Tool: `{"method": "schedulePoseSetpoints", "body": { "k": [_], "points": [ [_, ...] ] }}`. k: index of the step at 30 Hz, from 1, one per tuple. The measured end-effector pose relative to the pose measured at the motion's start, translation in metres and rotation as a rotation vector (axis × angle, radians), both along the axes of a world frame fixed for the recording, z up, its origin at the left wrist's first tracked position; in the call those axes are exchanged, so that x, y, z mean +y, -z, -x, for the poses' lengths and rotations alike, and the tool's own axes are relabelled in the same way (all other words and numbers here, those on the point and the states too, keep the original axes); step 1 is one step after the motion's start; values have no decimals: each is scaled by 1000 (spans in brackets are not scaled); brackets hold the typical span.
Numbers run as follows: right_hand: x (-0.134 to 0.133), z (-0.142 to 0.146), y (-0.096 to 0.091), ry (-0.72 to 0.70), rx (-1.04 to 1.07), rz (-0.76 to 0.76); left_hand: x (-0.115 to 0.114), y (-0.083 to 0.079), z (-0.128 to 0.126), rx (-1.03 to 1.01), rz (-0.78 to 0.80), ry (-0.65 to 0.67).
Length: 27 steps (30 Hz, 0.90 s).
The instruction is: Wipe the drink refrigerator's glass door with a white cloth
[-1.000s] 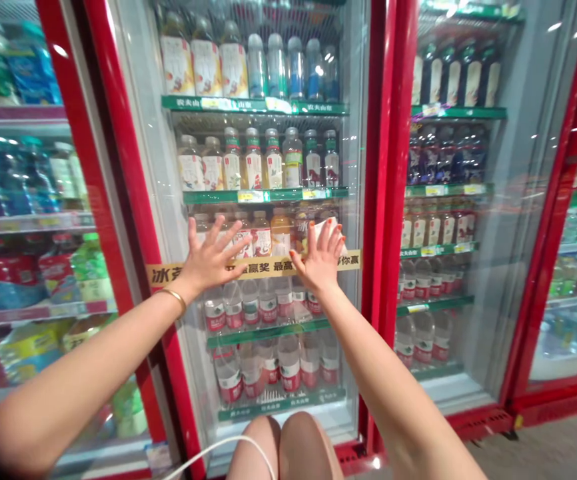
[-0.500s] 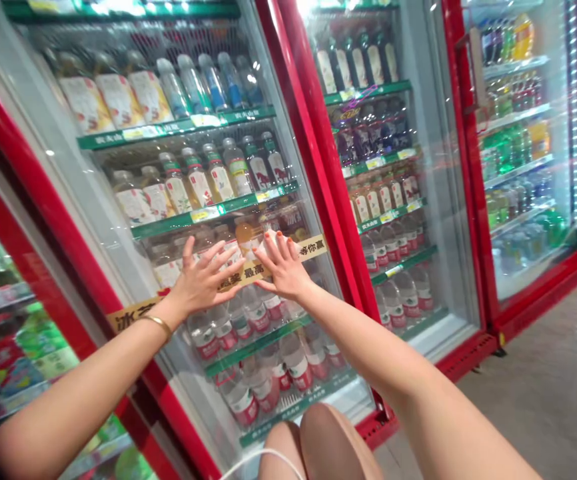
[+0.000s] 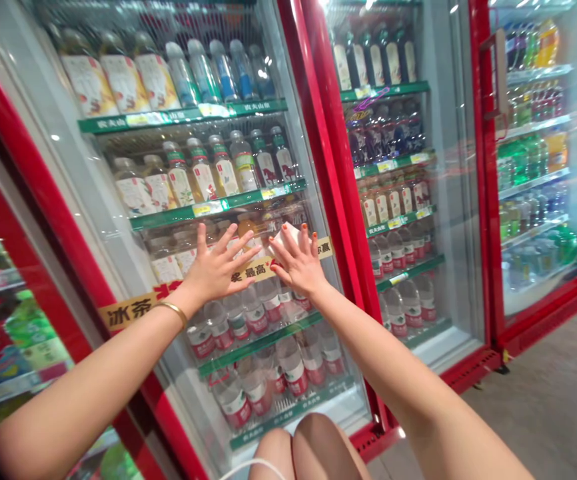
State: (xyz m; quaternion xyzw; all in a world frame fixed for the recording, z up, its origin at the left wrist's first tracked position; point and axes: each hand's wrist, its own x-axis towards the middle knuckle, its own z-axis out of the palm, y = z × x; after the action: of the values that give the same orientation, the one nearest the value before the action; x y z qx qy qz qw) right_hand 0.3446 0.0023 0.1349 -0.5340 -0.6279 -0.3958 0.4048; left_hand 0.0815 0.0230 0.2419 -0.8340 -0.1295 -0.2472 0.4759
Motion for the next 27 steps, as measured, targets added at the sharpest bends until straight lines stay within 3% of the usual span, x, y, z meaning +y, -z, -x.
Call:
{"method": "schedulePoseSetpoints", "body": {
  "k": [6, 13, 16, 19, 21, 22, 25, 27],
  "points": [
    [11, 1, -11, -37, 110, -96, 0, 0, 0, 15, 3, -29],
    [25, 8, -24, 45, 300, -118, 1, 1, 0, 9, -4, -16],
    [22, 19, -7, 16, 270, -110, 2, -1, -2, -10, 18, -16],
    [17, 30, 24, -89, -40, -38, -1, 5, -2, -109, 15, -38],
    [15, 23, 34, -132, -148, -16, -6, 18, 0, -205, 15, -61],
    [16, 16, 32, -120, -102, -30, -9, 29, 2, -253, 18, -76],
    [23, -1, 13, -2, 282, -131, -16, 69, 7, -395, 25, -128],
    [25, 4, 5, 47, 446, -183, -16, 93, 10, -459, 10, -146]
  ]
}}
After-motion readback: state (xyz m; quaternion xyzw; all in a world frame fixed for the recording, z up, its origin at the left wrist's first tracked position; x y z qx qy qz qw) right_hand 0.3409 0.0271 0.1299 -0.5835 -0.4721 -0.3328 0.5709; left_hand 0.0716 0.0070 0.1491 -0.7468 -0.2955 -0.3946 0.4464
